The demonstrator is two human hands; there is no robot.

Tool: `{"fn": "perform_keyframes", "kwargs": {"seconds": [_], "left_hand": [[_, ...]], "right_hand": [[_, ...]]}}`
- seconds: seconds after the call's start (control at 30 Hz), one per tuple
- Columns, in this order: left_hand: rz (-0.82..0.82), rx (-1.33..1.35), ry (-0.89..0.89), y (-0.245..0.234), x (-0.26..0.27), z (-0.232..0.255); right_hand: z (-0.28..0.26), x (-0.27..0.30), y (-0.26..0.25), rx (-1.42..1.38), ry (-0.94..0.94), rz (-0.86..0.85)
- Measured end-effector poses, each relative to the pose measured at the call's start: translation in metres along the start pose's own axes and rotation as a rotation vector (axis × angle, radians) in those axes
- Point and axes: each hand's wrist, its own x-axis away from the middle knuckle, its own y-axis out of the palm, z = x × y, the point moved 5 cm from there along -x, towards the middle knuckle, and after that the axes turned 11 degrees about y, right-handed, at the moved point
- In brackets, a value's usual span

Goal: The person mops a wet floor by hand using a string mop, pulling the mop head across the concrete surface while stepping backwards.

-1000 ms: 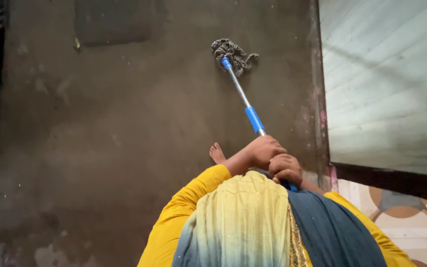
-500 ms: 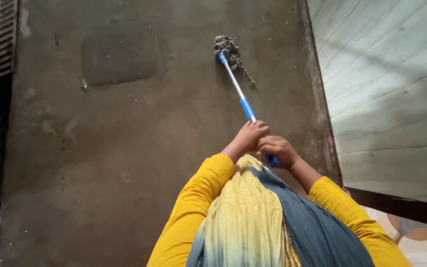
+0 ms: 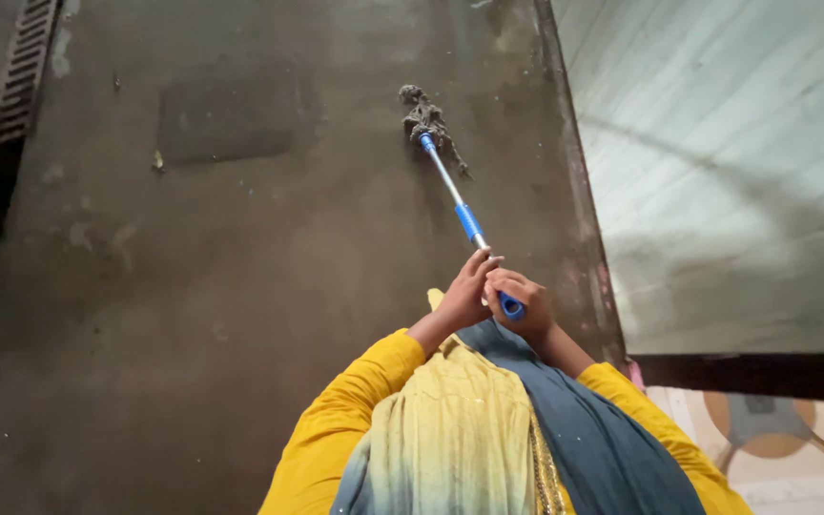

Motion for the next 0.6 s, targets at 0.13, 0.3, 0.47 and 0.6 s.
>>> {"fn": "perform_keyframes", "kwargs": {"seconds": [0.13,0.3,0.47,0.6], "left_hand": [[0.024,-0.032,0.070,0.030,0.011,0.075],[0.104,0.075,0.274,0.061,0.033,0.154],[0.005,0.215,0.444,0.090,0.046,0.172],[-0.293,0.217,0.566,0.114,0.050,0.158]], "right_hand": [[-0.039,0.050,-0.054,-0.059,0.058,0.126],[-0.088,0.118,-0.112,-0.079,0.188,0.169],[-0.094,0.174,-0.131,-0.112,0.246,0.127],[-0.069,0.185,-0.122,-0.117,-0.008,-0.056]]}}
